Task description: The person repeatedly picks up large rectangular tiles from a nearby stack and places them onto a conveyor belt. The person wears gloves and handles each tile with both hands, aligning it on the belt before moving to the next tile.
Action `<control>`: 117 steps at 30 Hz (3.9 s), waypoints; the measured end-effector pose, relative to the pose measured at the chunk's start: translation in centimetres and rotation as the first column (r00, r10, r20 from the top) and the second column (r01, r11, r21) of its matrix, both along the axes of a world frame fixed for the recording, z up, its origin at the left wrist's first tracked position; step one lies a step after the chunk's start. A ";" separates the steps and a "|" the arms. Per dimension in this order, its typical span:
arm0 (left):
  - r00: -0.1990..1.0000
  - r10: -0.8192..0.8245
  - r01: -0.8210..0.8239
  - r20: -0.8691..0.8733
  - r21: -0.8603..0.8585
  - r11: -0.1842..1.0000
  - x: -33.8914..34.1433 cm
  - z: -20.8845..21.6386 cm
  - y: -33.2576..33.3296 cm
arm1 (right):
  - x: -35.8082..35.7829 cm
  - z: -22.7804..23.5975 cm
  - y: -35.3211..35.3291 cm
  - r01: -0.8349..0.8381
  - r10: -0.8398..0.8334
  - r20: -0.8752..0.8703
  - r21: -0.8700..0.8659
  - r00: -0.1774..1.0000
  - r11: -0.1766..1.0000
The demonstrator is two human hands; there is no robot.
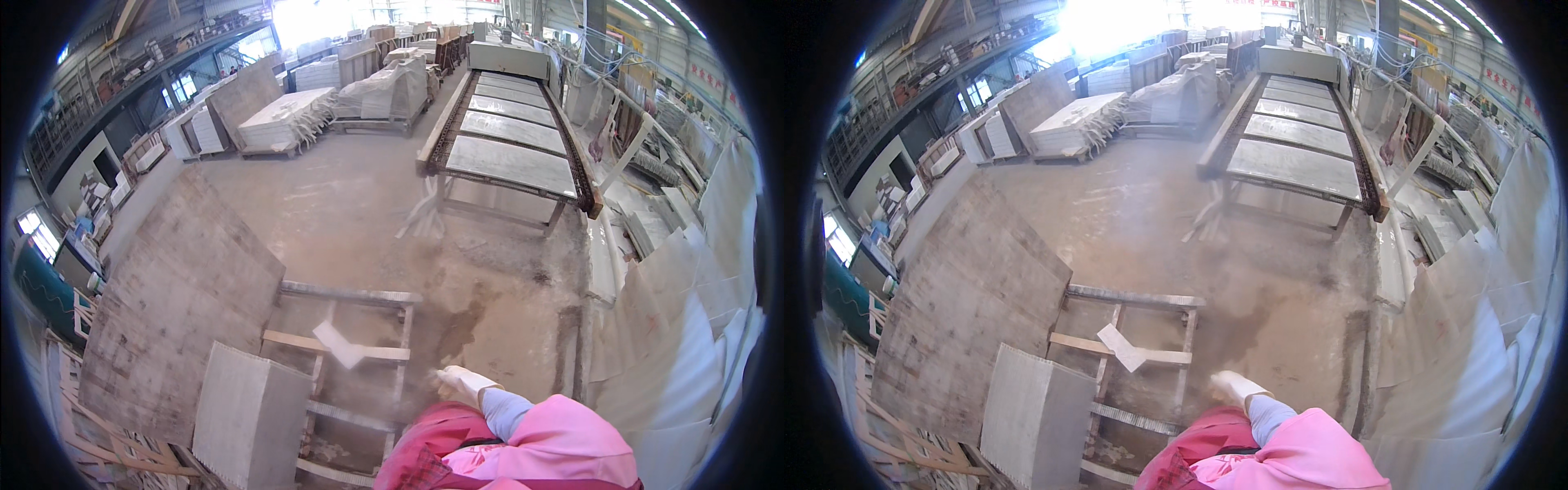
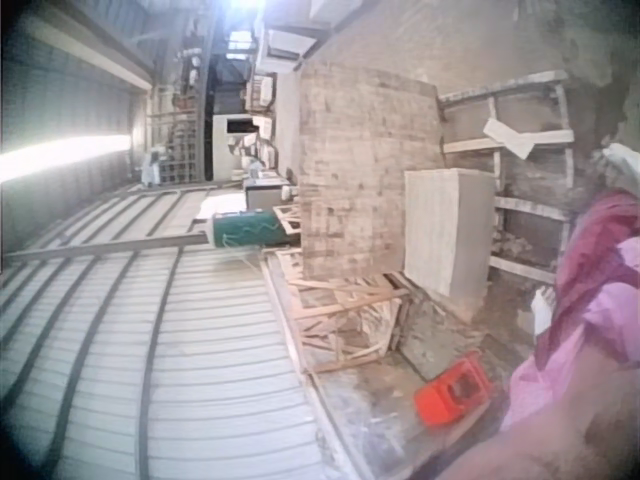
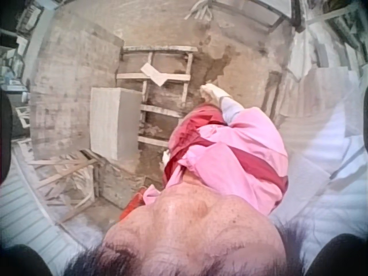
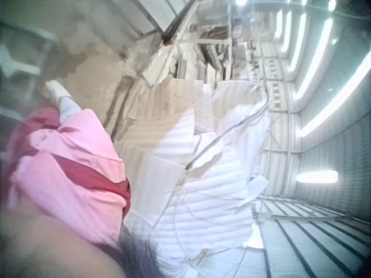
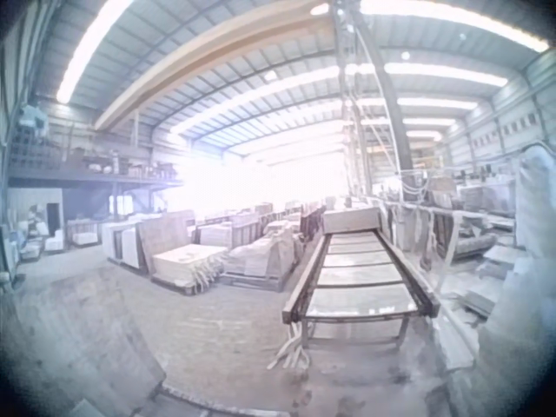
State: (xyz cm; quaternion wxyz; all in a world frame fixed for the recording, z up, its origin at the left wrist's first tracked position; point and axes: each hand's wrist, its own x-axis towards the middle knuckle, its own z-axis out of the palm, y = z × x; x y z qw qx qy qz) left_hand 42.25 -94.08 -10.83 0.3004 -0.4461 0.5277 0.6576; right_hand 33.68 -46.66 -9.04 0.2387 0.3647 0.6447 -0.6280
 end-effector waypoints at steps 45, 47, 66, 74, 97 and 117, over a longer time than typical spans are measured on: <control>0.981 0.182 -0.178 -0.063 0.065 0.982 2.6 -4.3 -0.2 | -1.7 8.1 -2.8 -0.009 0.007 -0.159 -0.014 0.987 1.000; 0.982 0.173 -0.170 -0.075 0.049 0.984 3.0 -4.6 -0.1 | 0.6 9.9 -2.9 0.267 -0.318 -0.087 -0.368 0.944 0.891; 0.943 0.327 -0.319 -0.070 0.103 0.942 4.0 -3.3 1.6 | 0.3 8.8 -2.4 0.103 -0.144 -0.100 -0.331 0.985 0.938; 0.946 0.323 -0.320 -0.040 0.054 0.946 5.2 -4.0 2.1 | -0.7 7.1 -1.6 0.025 -0.036 -0.044 -0.220 0.998 0.975; 0.922 0.348 -0.363 -0.167 -0.067 0.929 7.6 -8.7 1.5 | -1.9 -7.7 4.4 -0.186 0.183 0.077 0.024 0.980 0.982; 0.965 0.260 -0.255 -0.024 -0.286 0.924 5.8 -5.7 2.5 | -0.6 -2.7 1.5 -0.171 0.154 0.283 0.038 0.947 0.985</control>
